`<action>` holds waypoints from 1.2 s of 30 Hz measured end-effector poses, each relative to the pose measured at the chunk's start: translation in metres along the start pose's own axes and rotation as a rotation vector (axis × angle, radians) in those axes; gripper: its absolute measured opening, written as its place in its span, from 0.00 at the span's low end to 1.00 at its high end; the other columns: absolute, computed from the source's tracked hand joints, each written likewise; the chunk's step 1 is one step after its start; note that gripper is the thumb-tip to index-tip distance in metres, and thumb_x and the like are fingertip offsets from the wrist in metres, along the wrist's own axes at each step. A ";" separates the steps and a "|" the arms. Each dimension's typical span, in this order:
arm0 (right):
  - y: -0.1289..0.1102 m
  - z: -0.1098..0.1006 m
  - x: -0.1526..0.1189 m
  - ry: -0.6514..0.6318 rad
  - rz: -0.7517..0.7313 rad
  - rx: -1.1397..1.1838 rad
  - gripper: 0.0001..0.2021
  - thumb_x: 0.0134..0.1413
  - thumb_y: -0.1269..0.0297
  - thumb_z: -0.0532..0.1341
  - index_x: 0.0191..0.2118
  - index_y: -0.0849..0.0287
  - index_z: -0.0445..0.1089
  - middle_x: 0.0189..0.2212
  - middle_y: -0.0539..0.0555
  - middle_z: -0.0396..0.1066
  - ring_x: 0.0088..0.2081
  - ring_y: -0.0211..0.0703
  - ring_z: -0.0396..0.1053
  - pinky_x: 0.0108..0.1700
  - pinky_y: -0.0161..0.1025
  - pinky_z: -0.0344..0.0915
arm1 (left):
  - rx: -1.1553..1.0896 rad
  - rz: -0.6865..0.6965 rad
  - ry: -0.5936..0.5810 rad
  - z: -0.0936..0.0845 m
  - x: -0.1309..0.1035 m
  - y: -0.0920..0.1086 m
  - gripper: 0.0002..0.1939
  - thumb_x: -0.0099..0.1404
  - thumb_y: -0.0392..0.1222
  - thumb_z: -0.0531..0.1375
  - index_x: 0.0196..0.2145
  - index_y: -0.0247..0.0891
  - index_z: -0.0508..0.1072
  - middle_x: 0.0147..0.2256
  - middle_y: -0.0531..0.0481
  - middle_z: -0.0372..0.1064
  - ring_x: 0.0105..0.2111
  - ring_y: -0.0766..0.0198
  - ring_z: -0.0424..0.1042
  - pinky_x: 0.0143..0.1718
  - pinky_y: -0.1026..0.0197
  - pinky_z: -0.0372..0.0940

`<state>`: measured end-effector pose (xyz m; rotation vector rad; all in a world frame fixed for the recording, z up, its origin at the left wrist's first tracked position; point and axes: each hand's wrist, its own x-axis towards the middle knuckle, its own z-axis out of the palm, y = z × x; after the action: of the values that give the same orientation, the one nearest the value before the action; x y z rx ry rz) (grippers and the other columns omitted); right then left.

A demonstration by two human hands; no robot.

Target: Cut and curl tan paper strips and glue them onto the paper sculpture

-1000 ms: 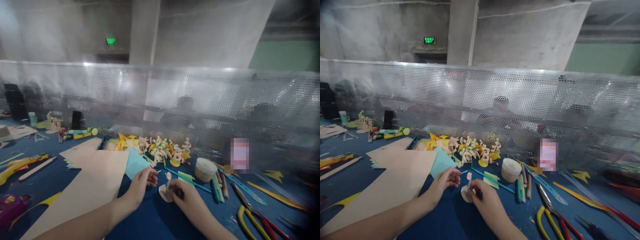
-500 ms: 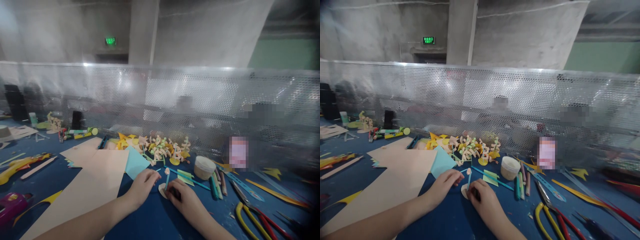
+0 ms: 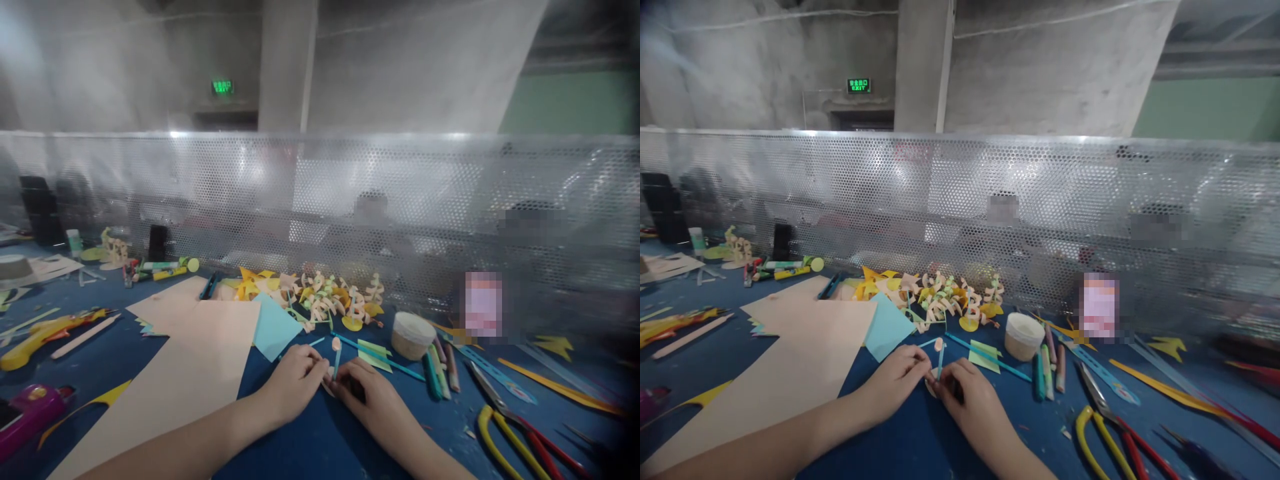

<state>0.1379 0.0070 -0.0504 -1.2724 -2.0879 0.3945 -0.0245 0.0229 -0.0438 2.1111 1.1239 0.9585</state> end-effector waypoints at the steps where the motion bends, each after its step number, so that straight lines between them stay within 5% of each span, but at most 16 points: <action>1: 0.000 0.000 0.000 -0.003 0.001 0.000 0.08 0.52 0.63 0.54 0.25 0.57 0.65 0.25 0.51 0.64 0.27 0.41 0.63 0.29 0.36 0.59 | 0.012 0.004 -0.001 0.000 0.000 0.000 0.20 0.64 0.42 0.46 0.26 0.38 0.76 0.34 0.47 0.69 0.40 0.59 0.65 0.43 0.61 0.57; 24: 0.001 0.000 -0.002 -0.008 0.011 -0.052 0.05 0.50 0.70 0.53 0.30 0.57 0.66 0.26 0.51 0.64 0.27 0.40 0.63 0.30 0.34 0.59 | 0.063 0.007 -0.011 -0.004 -0.001 0.008 0.21 0.64 0.40 0.43 0.23 0.38 0.71 0.28 0.50 0.69 0.35 0.61 0.66 0.40 0.62 0.57; 36: 0.001 -0.001 -0.003 0.017 -0.018 -0.053 0.10 0.41 0.79 0.51 0.30 0.58 0.62 0.26 0.50 0.62 0.28 0.39 0.62 0.30 0.34 0.58 | 0.077 -0.034 -0.010 -0.006 -0.002 0.009 0.21 0.62 0.39 0.41 0.26 0.38 0.72 0.31 0.50 0.70 0.37 0.61 0.67 0.41 0.63 0.58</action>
<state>0.1402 0.0050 -0.0512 -1.2826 -2.1064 0.3212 -0.0260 0.0176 -0.0346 2.1480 1.2054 0.9015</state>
